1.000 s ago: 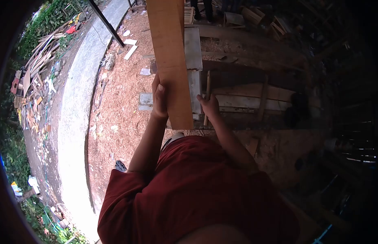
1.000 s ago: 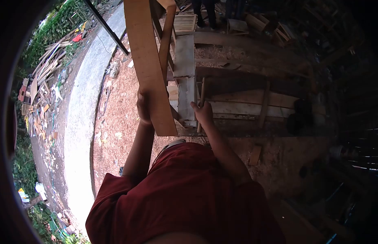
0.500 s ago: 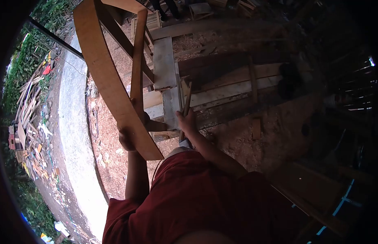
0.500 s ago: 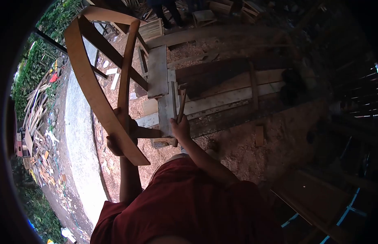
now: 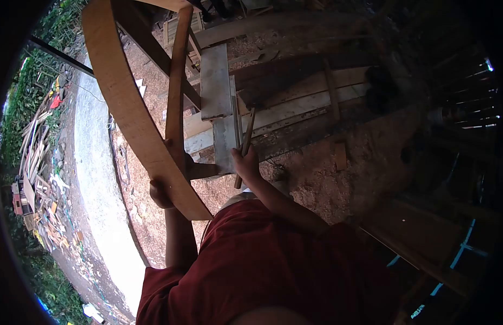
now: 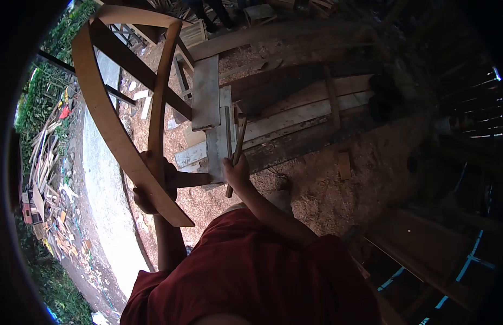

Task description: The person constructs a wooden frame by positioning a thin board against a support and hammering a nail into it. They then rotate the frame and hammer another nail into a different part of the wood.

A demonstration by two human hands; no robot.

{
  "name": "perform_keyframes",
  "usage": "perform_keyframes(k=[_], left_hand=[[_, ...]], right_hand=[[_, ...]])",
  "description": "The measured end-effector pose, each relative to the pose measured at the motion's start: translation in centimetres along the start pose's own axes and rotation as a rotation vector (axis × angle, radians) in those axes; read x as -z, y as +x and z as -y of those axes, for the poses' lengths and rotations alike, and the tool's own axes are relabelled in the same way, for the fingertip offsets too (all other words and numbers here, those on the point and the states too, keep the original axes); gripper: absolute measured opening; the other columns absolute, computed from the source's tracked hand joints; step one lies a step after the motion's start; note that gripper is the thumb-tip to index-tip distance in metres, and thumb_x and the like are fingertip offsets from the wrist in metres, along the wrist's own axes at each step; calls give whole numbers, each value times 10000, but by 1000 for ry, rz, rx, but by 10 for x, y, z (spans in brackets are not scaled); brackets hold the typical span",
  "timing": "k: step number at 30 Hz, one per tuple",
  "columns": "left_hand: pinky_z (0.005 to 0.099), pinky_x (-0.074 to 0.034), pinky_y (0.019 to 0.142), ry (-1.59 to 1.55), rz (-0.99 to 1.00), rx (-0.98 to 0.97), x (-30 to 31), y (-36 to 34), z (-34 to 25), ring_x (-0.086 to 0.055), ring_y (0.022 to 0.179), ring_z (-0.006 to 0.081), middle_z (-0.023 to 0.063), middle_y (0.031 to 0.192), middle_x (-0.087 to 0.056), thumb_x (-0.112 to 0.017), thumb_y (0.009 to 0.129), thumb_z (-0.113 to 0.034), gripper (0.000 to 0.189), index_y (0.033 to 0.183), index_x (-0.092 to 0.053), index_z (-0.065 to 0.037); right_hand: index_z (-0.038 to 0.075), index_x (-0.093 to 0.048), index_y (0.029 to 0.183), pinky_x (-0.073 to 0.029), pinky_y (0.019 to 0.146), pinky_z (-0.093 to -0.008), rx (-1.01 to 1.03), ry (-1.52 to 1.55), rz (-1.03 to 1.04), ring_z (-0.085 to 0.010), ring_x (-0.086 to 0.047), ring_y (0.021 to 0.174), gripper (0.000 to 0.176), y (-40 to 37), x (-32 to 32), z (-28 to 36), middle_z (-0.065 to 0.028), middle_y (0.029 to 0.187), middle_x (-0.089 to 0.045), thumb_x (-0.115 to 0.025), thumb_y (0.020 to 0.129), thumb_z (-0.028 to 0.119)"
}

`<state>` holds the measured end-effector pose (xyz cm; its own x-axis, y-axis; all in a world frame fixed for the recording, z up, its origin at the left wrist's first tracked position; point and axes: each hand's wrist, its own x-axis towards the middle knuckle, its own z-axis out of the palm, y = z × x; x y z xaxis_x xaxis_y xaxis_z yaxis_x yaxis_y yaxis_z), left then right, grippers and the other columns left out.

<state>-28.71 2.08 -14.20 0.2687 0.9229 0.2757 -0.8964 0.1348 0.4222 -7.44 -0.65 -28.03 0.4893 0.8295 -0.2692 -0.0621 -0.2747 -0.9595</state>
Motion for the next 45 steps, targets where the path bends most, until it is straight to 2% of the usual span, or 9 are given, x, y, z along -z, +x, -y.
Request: perform_keyframes(k=[1,3,7,10,13,14,19,29,45], left_hand=[[483,-545,1015,-46,-10,48,36,-24,-2,-583,1263,394,233,1419,-524,-713,910,-400,882,1520,-294,79],[495,-551,994,119,-181,-37,-7,-26,13,-599,1235,391,230,1408,-531,-707,913,-417,862,1520,-310,49],[388,-542,931,725,-158,2,-67,-7,28,-635,1143,287,210,1323,-577,-670,881,-552,905,1468,-368,67],[395,-490,1004,727,-134,31,-86,6,30,-598,1214,284,214,1354,-560,-644,903,-540,897,1476,-357,88],[415,-409,1094,775,-46,50,-104,15,27,-525,1312,299,229,1420,-511,-626,917,-524,913,1511,-312,95],[420,-381,1116,826,20,49,-111,17,24,-490,1347,304,235,1449,-483,-622,920,-516,924,1524,-288,98],[429,-323,1162,834,156,59,-117,25,22,-406,1424,312,243,1509,-420,-629,921,-483,958,1555,-214,102],[454,-314,1171,920,197,14,-121,26,29,-383,1446,331,263,1556,-353,-634,920,-508,1001,1571,-162,88],[476,-355,1133,936,218,34,-132,33,43,-500,1366,358,308,1429,-528,-643,908,-597,1032,1577,-189,44]], right_hand=[[49,-526,949,-489,715,-372,6,0,2,-175,-578,759,282,-1,4,-2,-60,827,-575,-763,896,192],[48,-525,950,-488,714,-367,9,-10,9,-167,-577,762,281,-7,11,-2,-57,832,-576,-764,892,184],[57,-536,947,-489,718,-356,-6,-45,32,-161,-573,762,256,-3,24,-7,-32,831,-567,-762,880,156],[67,-527,926,-489,710,-356,-118,-13,53,-151,-567,746,259,-5,28,11,-23,820,-561,-766,875,154],[68,-524,926,-489,704,-357,10,-120,58,-154,-569,740,255,-3,32,1,-25,816,-557,-759,883,158],[33,-558,935,-516,714,-406,6,-97,55,-244,-640,761,294,3,31,-14,-98,819,-622,-791,857,195],[30,-569,953,-522,741,-426,6,-186,36,-275,-661,791,297,-1,43,0,-114,839,-630,-784,856,209],[30,-567,971,-524,728,-423,116,-160,42,-268,-662,793,308,-4,54,6,-112,848,-632,-770,870,238],[38,-561,938,-502,692,-409,69,-96,77,-239,-614,738,305,9,62,-20,-78,796,-576,-780,879,243]])
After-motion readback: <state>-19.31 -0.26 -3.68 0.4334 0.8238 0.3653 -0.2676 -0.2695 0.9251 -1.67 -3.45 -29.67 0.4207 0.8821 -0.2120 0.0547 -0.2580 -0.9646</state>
